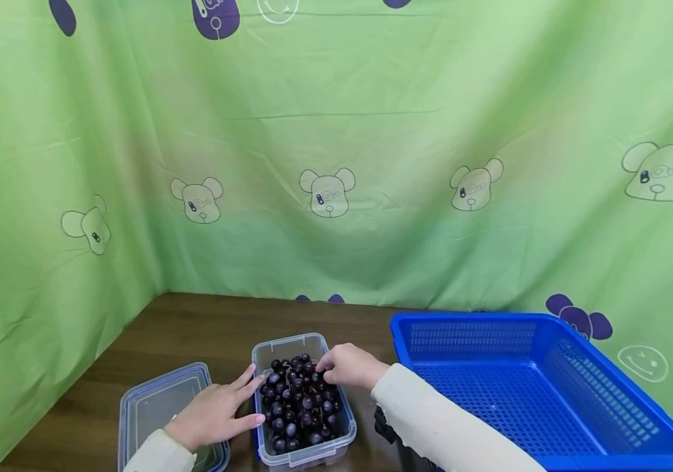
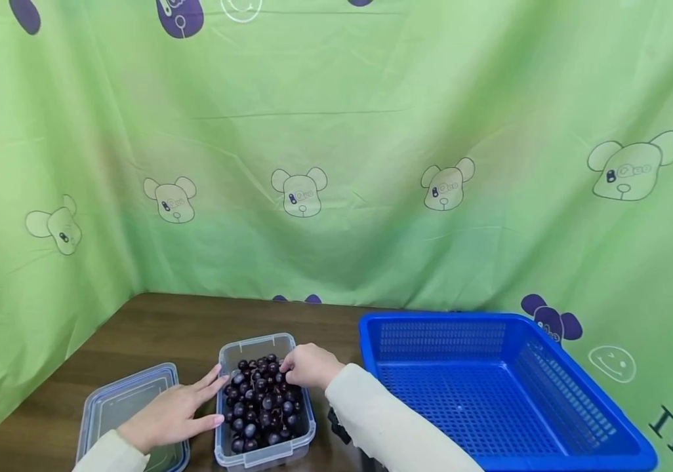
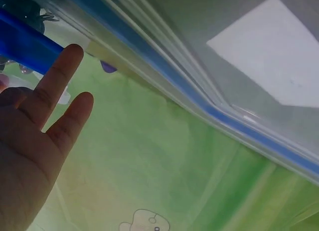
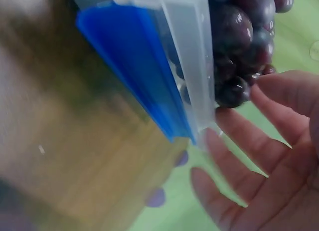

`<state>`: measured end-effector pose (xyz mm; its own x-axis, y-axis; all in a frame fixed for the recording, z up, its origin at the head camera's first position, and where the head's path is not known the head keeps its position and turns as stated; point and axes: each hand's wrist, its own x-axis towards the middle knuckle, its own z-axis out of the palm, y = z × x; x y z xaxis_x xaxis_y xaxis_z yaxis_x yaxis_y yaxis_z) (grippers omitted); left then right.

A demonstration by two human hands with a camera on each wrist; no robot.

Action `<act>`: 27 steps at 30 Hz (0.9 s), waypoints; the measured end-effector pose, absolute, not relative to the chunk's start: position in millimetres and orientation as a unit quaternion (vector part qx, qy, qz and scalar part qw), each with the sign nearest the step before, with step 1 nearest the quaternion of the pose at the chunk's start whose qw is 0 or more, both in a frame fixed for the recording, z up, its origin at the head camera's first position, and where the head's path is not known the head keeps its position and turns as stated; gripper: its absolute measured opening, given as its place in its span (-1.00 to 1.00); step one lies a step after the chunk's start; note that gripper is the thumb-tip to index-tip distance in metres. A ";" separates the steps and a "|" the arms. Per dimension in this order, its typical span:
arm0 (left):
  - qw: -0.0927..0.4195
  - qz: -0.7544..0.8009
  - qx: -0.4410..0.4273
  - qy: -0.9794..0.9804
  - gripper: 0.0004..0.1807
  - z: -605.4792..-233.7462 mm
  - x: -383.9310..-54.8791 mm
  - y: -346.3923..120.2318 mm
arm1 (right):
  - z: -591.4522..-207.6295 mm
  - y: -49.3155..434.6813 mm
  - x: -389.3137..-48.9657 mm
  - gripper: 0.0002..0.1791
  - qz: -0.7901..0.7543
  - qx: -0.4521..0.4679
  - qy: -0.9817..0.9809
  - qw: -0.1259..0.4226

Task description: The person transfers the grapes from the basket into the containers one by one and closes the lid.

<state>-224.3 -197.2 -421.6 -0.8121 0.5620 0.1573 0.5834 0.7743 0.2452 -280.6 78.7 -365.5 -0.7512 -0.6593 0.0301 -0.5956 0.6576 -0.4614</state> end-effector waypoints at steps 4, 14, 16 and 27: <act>0.025 -0.125 -0.294 -0.947 -0.27 -417.4 -223.4 -196.0 | -365.8 77.9 -280.0 -0.75 -0.182 -0.344 0.919 0.065; 0.019 -0.124 -0.276 -0.953 -0.26 -414.4 -213.7 -218.8 | -372.9 55.1 -272.1 -0.77 -0.286 -0.293 0.912 -0.006; 0.036 -0.137 -0.266 -0.954 -0.27 -414.3 -210.3 -228.0 | -373.5 47.7 -268.2 -0.78 -0.303 -0.289 0.908 -0.016; 0.012 -0.193 0.042 -0.980 -0.34 -390.3 -186.6 -283.9 | -370.3 12.0 -249.5 -0.79 -0.316 -0.293 0.902 -0.014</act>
<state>-186.6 -283.9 -390.3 -0.9962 -0.0863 0.0078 -0.0769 0.9217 0.3803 -249.5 12.0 -370.3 -0.8275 -0.5201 0.2115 -0.5384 0.6283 -0.5615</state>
